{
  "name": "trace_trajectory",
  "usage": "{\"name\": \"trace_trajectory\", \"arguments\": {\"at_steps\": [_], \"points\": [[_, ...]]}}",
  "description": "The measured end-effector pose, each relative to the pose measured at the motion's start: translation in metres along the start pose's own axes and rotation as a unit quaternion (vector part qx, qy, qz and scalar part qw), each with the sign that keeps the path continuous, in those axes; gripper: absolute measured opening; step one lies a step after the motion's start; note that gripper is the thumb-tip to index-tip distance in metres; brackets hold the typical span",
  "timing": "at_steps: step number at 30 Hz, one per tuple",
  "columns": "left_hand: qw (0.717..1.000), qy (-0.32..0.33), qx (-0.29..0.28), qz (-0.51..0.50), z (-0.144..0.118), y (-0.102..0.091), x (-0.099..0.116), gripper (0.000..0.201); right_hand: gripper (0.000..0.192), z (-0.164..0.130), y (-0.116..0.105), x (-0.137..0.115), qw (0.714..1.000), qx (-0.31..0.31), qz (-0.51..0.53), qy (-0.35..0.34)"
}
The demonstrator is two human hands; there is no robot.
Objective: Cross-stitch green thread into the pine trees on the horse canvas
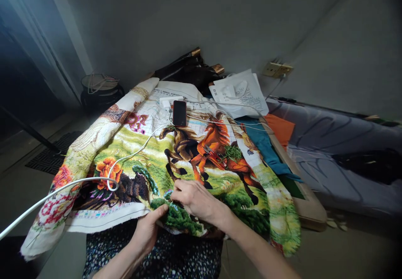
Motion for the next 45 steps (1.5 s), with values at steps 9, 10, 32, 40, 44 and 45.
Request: {"name": "trace_trajectory", "arguments": {"at_steps": [9, 10, 32, 40, 44, 45], "points": [[1.000, 0.006, 0.000, 0.005, 0.003, 0.000, 0.000, 0.030, 0.020, 0.009, 0.003, 0.017, 0.981, 0.065, 0.160, -0.085], [1.000, 0.011, -0.001, 0.001, 0.003, 0.000, 0.000, 0.030, 0.020, 0.010, 0.004, 0.018, 0.979, 0.066, 0.170, -0.091], [0.997, -0.065, 0.010, -0.027, -0.002, -0.007, -0.010, 0.022, 0.035, -0.026, 0.013, -0.071, 0.966, 0.200, 0.046, -0.160], [0.997, -0.057, -0.041, -0.029, 0.002, 0.003, -0.008, 0.019, 0.016, 0.001, 0.071, -0.125, 0.941, 0.084, 0.263, -0.194], [0.999, -0.038, -0.026, -0.016, 0.006, -0.001, -0.008, 0.023, 0.025, 0.021, 0.074, -0.121, 0.950, 0.077, 0.284, -0.106], [0.999, -0.040, -0.029, -0.014, 0.006, -0.002, -0.009, 0.024, 0.024, 0.023, 0.073, -0.121, 0.950, 0.073, 0.291, -0.087]]}}
Point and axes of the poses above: each hand's wrist, its own z-axis towards the middle knuckle, its own y-axis out of the palm, x = y × z, the point moved 7 cm from there along z, towards the middle knuckle, and after that the axes turned 3 degrees about z, right-handed, at the moved point
